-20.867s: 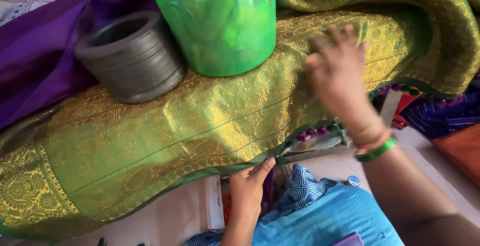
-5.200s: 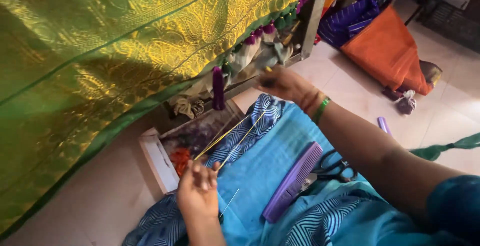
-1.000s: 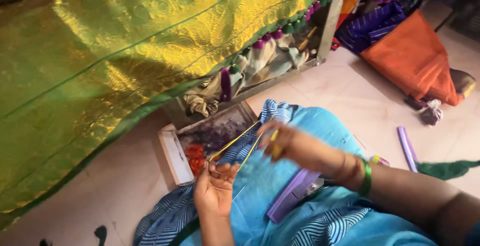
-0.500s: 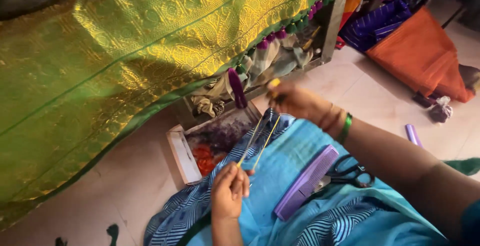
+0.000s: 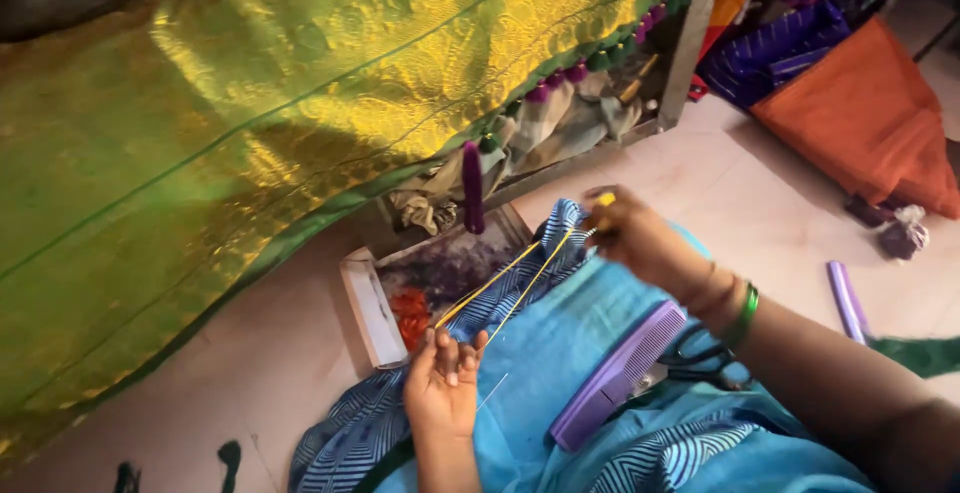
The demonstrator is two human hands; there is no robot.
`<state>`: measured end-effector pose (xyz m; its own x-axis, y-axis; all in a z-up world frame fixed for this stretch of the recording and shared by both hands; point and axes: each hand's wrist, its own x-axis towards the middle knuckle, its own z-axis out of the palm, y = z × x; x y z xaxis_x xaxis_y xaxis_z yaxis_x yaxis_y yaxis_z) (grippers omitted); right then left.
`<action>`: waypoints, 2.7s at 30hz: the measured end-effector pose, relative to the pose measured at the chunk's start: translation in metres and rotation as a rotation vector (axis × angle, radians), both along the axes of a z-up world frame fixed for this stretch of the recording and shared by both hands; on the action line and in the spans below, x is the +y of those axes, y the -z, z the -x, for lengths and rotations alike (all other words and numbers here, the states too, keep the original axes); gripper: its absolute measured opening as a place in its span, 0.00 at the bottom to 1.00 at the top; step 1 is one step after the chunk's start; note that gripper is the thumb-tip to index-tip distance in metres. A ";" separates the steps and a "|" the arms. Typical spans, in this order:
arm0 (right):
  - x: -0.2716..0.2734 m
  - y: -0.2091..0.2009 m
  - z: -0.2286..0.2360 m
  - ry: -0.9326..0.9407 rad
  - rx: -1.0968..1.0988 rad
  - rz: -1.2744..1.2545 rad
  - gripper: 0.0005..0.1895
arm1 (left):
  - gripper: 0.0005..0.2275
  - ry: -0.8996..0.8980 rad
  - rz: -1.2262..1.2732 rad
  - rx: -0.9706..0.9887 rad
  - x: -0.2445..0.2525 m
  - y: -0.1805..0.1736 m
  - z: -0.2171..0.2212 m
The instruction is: The person is attaching and tying decorative silk tassels (kuchu) to the border of a green and gold saree using thread, a comb, and scissors.
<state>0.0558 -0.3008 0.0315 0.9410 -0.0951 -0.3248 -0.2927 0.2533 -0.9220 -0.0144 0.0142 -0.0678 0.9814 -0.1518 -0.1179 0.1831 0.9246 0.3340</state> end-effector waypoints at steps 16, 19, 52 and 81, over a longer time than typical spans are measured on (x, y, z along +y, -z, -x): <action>0.085 -0.054 0.029 -0.916 0.032 -0.123 0.31 | 0.11 0.263 -0.541 -0.220 -0.010 0.012 0.020; 0.038 -0.020 -0.035 -0.647 -0.143 -0.193 0.25 | 0.15 0.202 -0.449 -0.322 -0.008 -0.017 0.013; 0.112 -0.066 0.130 -1.094 -0.809 0.281 0.23 | 0.13 0.260 -0.499 0.031 -0.046 -0.061 0.043; 0.081 -0.100 0.116 -1.094 -0.013 -0.089 0.27 | 0.08 -0.019 -0.219 0.016 -0.057 -0.089 0.018</action>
<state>-0.0605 -0.2194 0.1313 0.5060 0.8165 -0.2781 -0.3900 -0.0710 -0.9181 -0.0328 -0.0433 0.0213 0.9815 -0.1020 -0.1618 0.1730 0.8339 0.5241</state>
